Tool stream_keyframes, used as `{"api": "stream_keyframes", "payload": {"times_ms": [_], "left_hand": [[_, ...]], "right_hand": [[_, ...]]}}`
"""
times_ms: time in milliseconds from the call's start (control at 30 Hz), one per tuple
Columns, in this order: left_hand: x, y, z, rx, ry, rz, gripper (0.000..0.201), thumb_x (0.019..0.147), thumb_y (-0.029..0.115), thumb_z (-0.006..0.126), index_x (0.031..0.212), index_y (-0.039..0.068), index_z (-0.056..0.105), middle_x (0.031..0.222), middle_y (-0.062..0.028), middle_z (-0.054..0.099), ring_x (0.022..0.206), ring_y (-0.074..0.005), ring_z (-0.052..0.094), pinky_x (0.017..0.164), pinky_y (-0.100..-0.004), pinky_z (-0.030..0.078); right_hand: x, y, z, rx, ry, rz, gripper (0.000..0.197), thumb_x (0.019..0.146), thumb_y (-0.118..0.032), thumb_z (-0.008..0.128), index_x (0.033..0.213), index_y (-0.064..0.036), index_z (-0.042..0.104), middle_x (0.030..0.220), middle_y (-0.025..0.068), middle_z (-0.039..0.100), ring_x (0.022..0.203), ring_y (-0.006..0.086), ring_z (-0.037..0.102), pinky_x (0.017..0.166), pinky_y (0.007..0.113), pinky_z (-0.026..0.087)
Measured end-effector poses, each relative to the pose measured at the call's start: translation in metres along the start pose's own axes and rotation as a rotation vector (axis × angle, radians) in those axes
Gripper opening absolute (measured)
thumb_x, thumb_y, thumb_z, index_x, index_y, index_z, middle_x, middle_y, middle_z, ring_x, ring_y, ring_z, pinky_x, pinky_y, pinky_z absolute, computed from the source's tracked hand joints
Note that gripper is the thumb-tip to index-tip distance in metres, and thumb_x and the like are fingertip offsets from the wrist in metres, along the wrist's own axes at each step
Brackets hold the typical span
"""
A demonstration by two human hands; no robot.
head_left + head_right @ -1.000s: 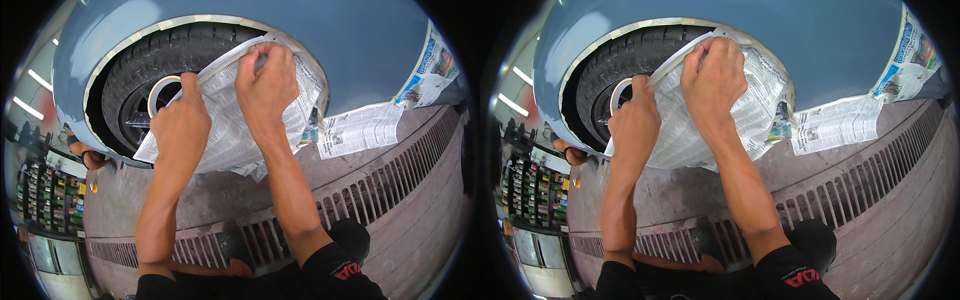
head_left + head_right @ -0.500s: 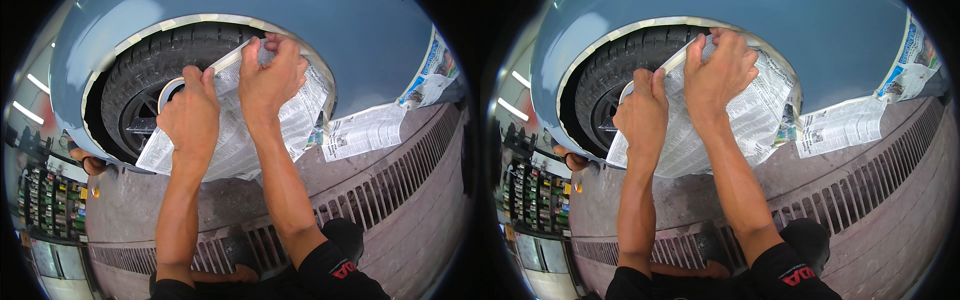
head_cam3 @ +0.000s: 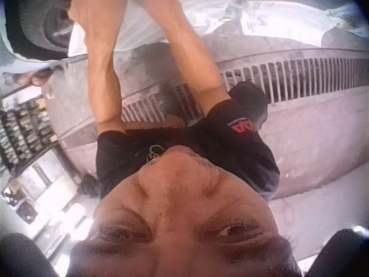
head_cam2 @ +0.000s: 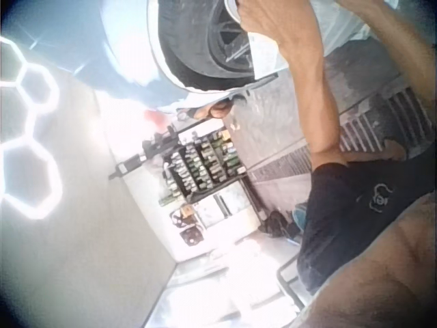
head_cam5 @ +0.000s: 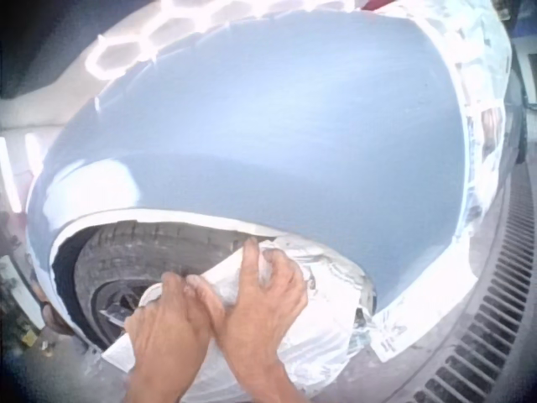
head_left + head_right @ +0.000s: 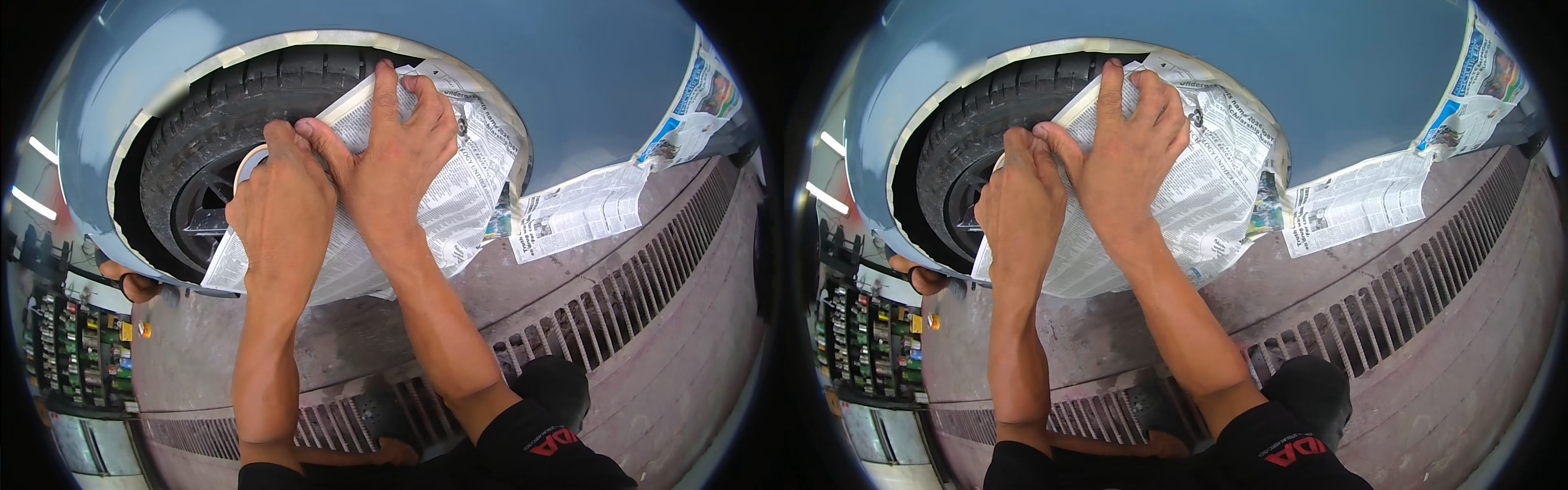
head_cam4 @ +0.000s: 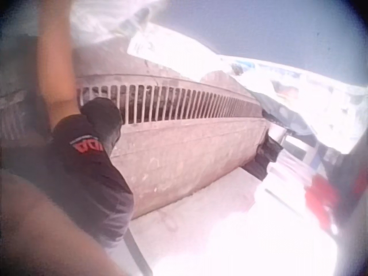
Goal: The person covers the wheel arch and side window of a car with newspaper and masking tape. They smooth the newspaper over the curved surfaces and secure it with tape to protect the areas during painting.
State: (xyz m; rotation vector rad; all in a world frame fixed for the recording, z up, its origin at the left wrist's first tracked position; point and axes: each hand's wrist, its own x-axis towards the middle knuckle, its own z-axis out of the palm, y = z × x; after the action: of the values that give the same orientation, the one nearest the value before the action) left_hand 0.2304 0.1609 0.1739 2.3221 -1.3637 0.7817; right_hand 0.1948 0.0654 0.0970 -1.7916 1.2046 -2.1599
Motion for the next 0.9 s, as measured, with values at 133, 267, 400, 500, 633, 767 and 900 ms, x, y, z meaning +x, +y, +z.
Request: {"api": "stream_keyframes", "payload": {"times_ms": [133,267,400,500,633,767,900], "left_hand": [[-0.058,-0.031,0.016,-0.059,0.020,0.456,0.015,0.107,0.020,0.064,0.117,0.008,0.067,0.083,-0.0173,0.072,0.065,-0.0393,0.072,0.063,-0.0528,0.057],[-0.119,-0.086,-0.017,-0.181,-0.160,0.722,0.030,0.096,0.012,0.069,0.126,0.008,0.069,0.085,-0.0118,0.064,0.062,-0.0318,0.065,0.061,-0.0470,0.055],[-0.129,-0.139,-0.053,-0.734,-0.238,0.133,0.049,0.100,0.002,0.063,0.149,0.007,0.066,0.099,-0.0128,0.073,0.066,-0.0321,0.073,0.065,-0.0419,0.060],[-0.143,-0.151,-0.083,-0.973,-0.359,0.043,0.083,0.101,-0.002,0.052,0.179,0.009,0.030,0.108,-0.0196,0.077,0.082,-0.0344,0.078,0.082,-0.0429,0.063],[-0.162,-0.151,-0.071,-1.231,-0.355,0.060,0.097,0.105,0.001,0.051,0.186,0.013,0.000,0.114,-0.0260,0.077,0.094,-0.0352,0.080,0.090,-0.0435,0.063],[-0.157,-0.167,-0.060,-1.365,-0.527,-0.045,0.076,0.114,0.008,0.059,0.178,0.005,0.020,0.110,-0.0159,0.076,0.093,-0.0239,0.077,0.092,-0.0394,0.061],[-0.172,-0.184,-0.010,-0.855,-0.061,0.253,0.044,0.110,0.016,0.074,0.147,0.000,0.057,0.093,-0.0088,0.073,0.069,-0.0197,0.070,0.071,-0.0365,0.060]], "right_hand": [[-0.007,-0.004,0.006,0.008,-0.021,0.018,0.104,0.086,-0.076,0.087,0.158,-0.0056,0.063,0.150,0.0258,0.049,0.138,0.0459,0.043,0.116,0.066,0.032],[-0.002,-0.007,0.000,-0.045,0.000,-0.092,0.093,0.097,-0.068,0.083,0.161,-0.0037,0.059,0.150,0.0297,0.053,0.140,0.0476,0.046,0.118,0.064,0.035],[0.003,-0.032,-0.046,0.063,-0.173,-0.062,0.071,0.108,-0.051,0.076,0.158,-0.0009,0.063,0.152,0.0270,0.057,0.146,0.0472,0.044,0.119,0.061,0.039],[-0.005,-0.084,-0.097,0.452,-0.671,-0.087,0.056,0.102,-0.031,0.087,0.146,0.0000,0.073,0.144,0.0209,0.065,0.139,0.0359,0.055,0.113,0.048,0.047],[-0.021,-0.104,-0.118,0.870,-1.236,0.069,0.043,0.092,-0.006,0.093,0.133,0.0024,0.080,0.134,0.0126,0.071,0.119,0.0218,0.068,0.097,0.035,0.055],[-0.033,-0.112,-0.126,0.609,-1.082,-0.188,0.024,0.088,0.006,0.092,0.111,0.0025,0.086,0.116,0.0117,0.077,0.099,0.0183,0.074,0.088,0.032,0.060],[-0.040,-0.119,-0.107,0.597,-0.899,-0.102,0.011,0.102,-0.003,0.084,0.112,0.0005,0.084,0.108,0.0087,0.079,0.092,0.0150,0.073,0.084,0.030,0.060]]}}
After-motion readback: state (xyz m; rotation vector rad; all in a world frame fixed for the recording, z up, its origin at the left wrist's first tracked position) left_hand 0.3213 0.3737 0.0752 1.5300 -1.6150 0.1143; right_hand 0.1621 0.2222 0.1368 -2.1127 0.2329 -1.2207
